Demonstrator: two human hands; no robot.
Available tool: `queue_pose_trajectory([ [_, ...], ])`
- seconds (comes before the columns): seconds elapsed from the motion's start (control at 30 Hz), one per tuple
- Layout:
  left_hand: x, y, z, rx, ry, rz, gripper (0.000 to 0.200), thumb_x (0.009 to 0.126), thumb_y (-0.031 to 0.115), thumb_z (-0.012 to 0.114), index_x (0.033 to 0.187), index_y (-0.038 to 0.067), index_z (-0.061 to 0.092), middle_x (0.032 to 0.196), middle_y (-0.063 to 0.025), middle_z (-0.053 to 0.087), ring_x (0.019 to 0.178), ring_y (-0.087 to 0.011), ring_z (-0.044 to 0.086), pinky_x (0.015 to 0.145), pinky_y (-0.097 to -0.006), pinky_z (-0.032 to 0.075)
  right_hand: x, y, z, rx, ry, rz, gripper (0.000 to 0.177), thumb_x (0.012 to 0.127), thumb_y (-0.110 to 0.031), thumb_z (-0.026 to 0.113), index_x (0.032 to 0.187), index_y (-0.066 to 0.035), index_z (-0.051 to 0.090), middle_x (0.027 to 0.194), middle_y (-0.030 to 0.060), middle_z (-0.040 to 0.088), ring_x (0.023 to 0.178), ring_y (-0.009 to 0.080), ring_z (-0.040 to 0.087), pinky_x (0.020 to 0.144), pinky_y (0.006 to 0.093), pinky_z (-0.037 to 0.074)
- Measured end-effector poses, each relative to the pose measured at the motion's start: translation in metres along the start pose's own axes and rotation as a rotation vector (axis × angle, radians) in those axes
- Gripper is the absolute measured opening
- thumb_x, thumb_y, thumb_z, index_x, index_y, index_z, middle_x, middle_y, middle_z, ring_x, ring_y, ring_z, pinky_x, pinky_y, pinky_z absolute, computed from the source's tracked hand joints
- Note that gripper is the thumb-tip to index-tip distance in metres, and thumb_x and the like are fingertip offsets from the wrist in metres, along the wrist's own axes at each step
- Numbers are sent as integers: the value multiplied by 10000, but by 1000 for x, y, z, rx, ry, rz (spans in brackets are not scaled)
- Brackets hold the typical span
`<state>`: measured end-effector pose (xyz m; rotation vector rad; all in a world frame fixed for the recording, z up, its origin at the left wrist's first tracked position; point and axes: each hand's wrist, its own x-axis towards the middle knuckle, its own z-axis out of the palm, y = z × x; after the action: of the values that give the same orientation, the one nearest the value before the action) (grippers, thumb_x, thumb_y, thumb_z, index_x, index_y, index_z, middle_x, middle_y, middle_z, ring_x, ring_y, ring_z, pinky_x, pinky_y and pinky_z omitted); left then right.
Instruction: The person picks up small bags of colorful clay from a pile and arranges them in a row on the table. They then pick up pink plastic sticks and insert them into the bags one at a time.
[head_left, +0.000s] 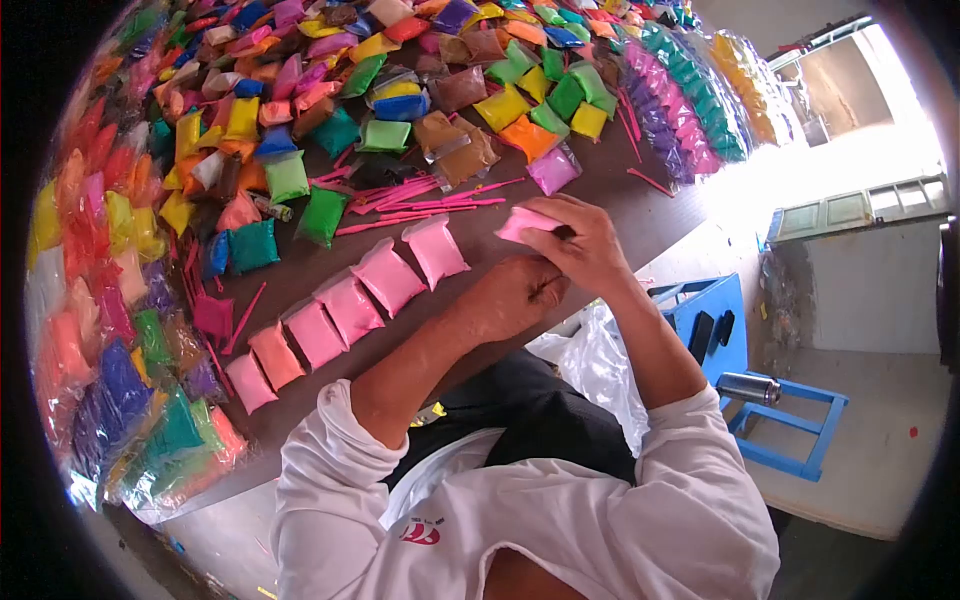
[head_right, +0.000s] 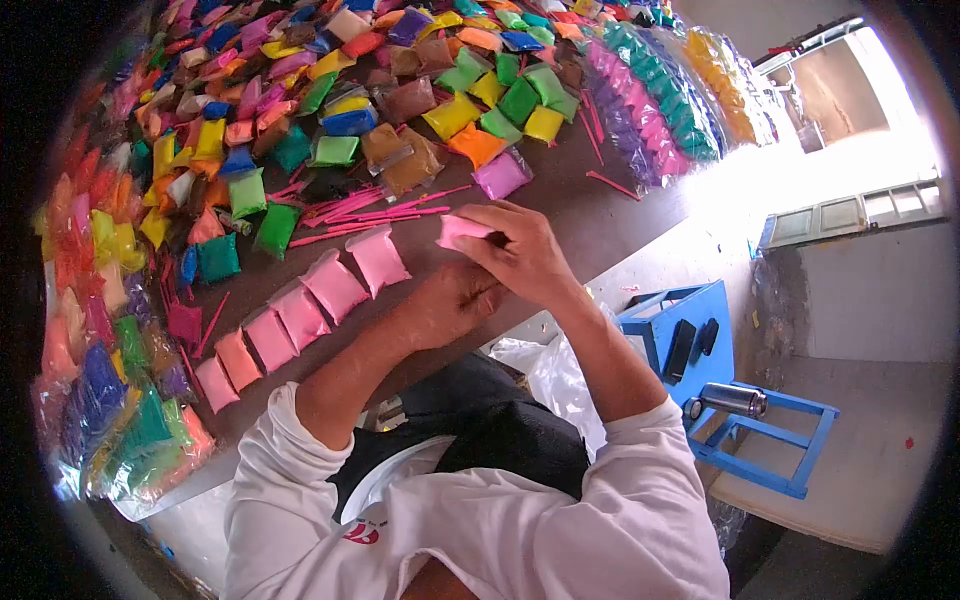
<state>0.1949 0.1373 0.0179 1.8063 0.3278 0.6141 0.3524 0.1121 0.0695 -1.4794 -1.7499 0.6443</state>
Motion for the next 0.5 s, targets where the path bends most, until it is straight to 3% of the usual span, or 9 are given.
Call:
queue_pose_trajectory([
  [0.07, 1, 6, -2, -70, 11, -48, 191, 878, 158, 560, 901, -28, 598, 806, -230, 593, 744, -331, 601, 693, -407, 468, 12, 6, 9, -15, -78, -47, 330, 856, -200, 700, 1108, 8, 652, 912, 140, 673, 837, 122, 631, 721, 298, 506],
  [0.2, 1, 7, -3, 64, -48, -87, 225, 868, 182, 562, 881, -38, 604, 830, -244, 603, 795, -393, 616, 705, -431, 470, 44, 3, 10, -15, -213, 179, 377, 848, -227, 715, 1117, 26, 639, 879, 151, 680, 745, 120, 626, 689, 298, 508],
  [0.3, 3, 11, -5, 112, -82, -123, 255, 872, 209, 555, 882, -41, 604, 844, -248, 605, 794, -417, 600, 713, -446, 467, 63, 18, 23, 9, 30, 142, 375, 862, -254, 715, 1160, -31, 659, 809, 36, 675, 650, 48, 563, 600, 237, 479],
  [0.33, 2, 12, -6, 104, -84, -145, 256, 872, 209, 554, 884, -42, 604, 843, -249, 605, 796, -416, 601, 715, -449, 467, 65, 14, 23, 93, 50, 173, 368, 858, -242, 720, 1161, -43, 660, 846, 51, 689, 674, 54, 571, 612, 233, 480],
  [0.43, 2, 13, -5, 79, -73, -171, 257, 871, 209, 553, 893, -40, 610, 852, -250, 610, 803, -413, 606, 725, -454, 469, 62, -2, 17, -68, -9, 15, 345, 858, -191, 702, 1156, -27, 645, 997, 151, 686, 873, 197, 673, 766, 299, 527],
  [0.5, 1, 12, -4, 62, -45, -130, 254, 869, 206, 555, 907, -36, 619, 870, -249, 619, 812, -413, 608, 734, -450, 475, 55, 7, 22, -172, -1, -189, 377, 817, -203, 735, 1147, -37, 657, 1067, 134, 676, 949, 227, 664, 806, 319, 525],
])
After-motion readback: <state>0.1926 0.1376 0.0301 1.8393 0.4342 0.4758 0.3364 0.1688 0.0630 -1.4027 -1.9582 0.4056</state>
